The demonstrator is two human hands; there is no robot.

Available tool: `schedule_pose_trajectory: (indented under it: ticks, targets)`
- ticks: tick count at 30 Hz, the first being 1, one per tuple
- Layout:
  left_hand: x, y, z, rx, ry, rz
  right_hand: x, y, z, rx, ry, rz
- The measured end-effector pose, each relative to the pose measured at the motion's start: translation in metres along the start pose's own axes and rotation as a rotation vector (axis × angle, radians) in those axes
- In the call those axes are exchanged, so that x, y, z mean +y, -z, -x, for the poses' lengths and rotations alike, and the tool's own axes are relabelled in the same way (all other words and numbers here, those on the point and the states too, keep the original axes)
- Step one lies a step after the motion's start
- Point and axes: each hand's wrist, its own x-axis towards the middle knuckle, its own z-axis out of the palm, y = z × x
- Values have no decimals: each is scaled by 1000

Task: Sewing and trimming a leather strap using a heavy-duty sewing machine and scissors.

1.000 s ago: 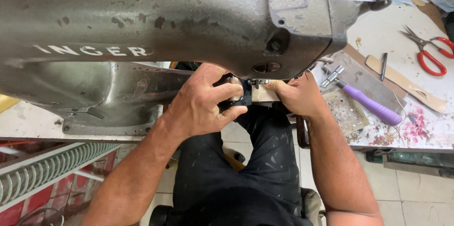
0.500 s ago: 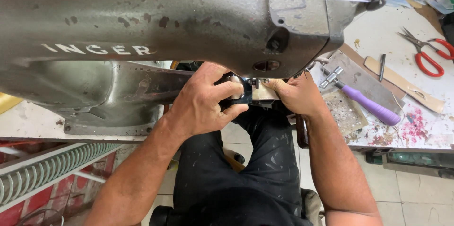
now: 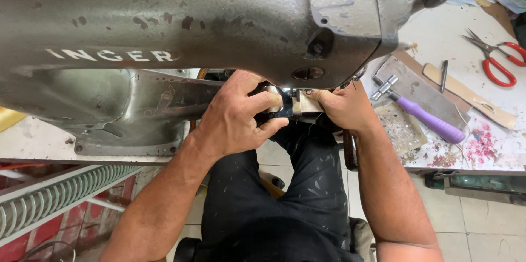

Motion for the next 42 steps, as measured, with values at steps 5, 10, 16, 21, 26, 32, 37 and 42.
schedule_pose_trajectory:
  ticks: [5,10,16,21,26,32,37,42]
  targets:
    - [-4,-2,2,10,16,11,24,4,1,-1,-42,-52]
    - [-2,-1,3,11,24,4,8,0,1,2,-32,-59]
    - [-4,-1,5,6,24,7,17,0,6,32,-25,7]
    - [-2,1,2,18,22,4,40,2,7,59,-94,-6]
    - [-5,-2,4,30,30,-13,17,-5,5,77,-50,66]
    - [-9,-6,6,42,26,-18,18,-7,2,71,-84,81]
    - [-6,-6,5,46,45,-20,77,0,2,93,-89,92]
    - [-3,-7,6,72,67,-32,94,1,3,105,-157,83]
